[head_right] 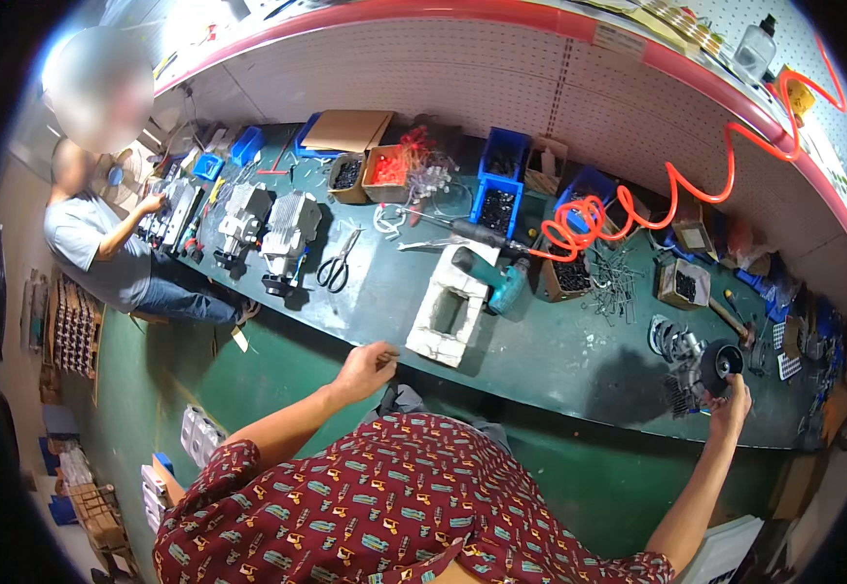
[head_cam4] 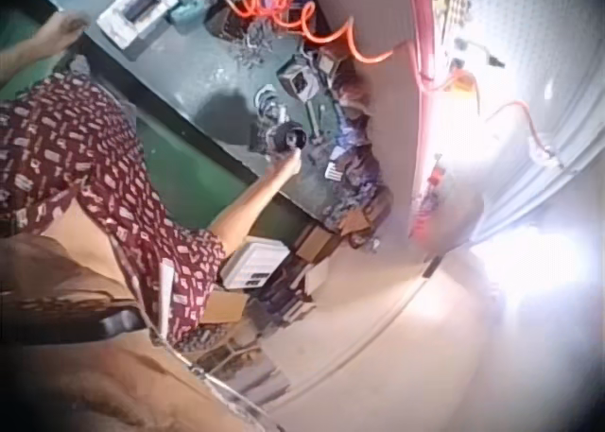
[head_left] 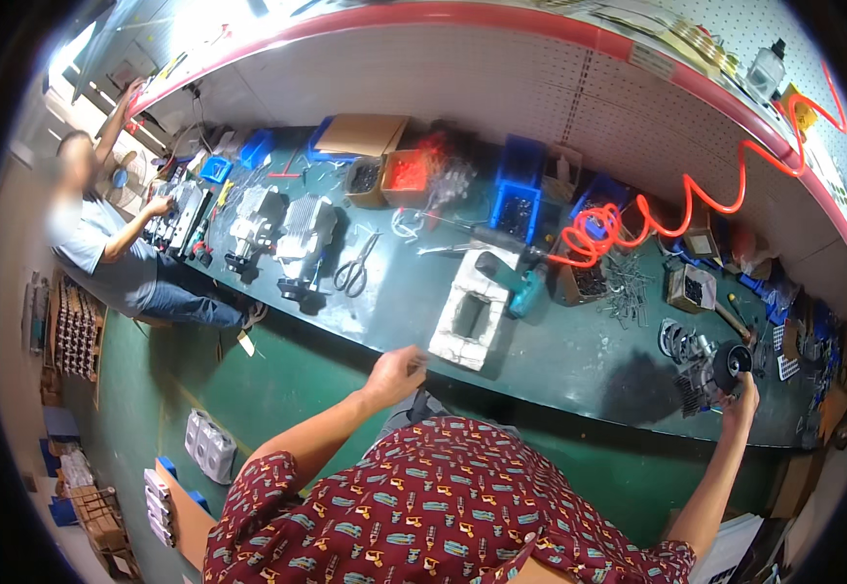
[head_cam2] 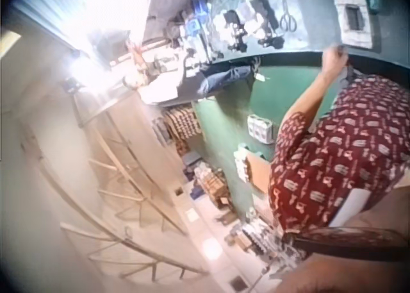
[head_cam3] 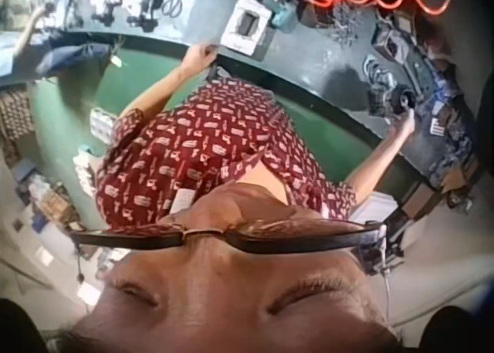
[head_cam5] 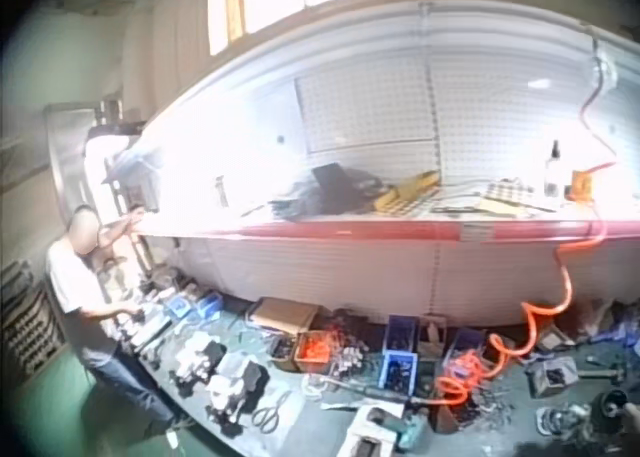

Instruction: The person uses a pneumatic tool to work on a cylindrical metal part, then retrieves more parts from a box and places them on the table. They use a small tool to clean or adjust the inside of the parts.

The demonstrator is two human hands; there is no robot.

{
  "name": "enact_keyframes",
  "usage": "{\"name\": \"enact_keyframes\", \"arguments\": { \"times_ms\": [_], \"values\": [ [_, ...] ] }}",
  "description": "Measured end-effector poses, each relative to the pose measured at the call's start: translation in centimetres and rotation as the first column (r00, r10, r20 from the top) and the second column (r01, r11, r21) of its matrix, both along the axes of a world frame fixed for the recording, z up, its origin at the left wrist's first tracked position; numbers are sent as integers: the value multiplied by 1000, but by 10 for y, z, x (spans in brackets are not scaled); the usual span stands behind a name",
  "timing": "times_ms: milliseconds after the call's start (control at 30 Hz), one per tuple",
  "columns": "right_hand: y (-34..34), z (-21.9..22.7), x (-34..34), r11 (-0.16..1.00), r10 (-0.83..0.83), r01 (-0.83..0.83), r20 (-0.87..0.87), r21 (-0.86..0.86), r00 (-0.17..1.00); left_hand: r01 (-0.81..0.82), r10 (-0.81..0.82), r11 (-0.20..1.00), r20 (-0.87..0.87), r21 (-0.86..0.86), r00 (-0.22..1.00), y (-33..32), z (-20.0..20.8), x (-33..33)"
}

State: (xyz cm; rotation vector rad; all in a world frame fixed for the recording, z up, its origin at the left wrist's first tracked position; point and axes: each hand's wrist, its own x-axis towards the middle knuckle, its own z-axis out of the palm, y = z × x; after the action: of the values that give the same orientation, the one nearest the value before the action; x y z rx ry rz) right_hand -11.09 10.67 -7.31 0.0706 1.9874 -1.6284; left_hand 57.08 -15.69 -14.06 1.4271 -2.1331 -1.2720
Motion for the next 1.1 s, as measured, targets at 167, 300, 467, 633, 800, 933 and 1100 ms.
{"name": "enact_keyframes", "arguments": {
  "times_ms": [167, 300, 467, 633, 800, 933, 1100],
  "values": [
    [-109, 100, 176, 914, 399, -403, -90, -41, 913, 166, -68, 895, -242, 413, 968, -29, 17, -17],
    [-197, 124, 287, 790, 605, -607, -49, -92, 795, 196, 154, 543, -326, 817, 933, -57, -14, -9],
    [-313, 135, 463, 552, 824, -803, 1, -224, 566, 380, 477, 157, -407, 911, 779, -96, -15, 43],
    [-373, 106, 586, 291, 933, -864, -79, -411, 351, 500, 860, 347, -481, 794, 167, -124, 35, 109],
    [-398, 78, 666, 57, 976, -913, -172, -403, 136, 327, 736, 677, -610, 659, -296, -152, -1, 170],
    [-407, 67, 701, 50, 972, -911, -191, -410, 139, 498, 796, 603, -436, 623, -419, -191, 27, 197],
    [-434, 60, 707, -184, 728, -982, -666, 36, -161, 275, 729, 683, -608, 676, -315, -256, -1, 249]
  ]
}}
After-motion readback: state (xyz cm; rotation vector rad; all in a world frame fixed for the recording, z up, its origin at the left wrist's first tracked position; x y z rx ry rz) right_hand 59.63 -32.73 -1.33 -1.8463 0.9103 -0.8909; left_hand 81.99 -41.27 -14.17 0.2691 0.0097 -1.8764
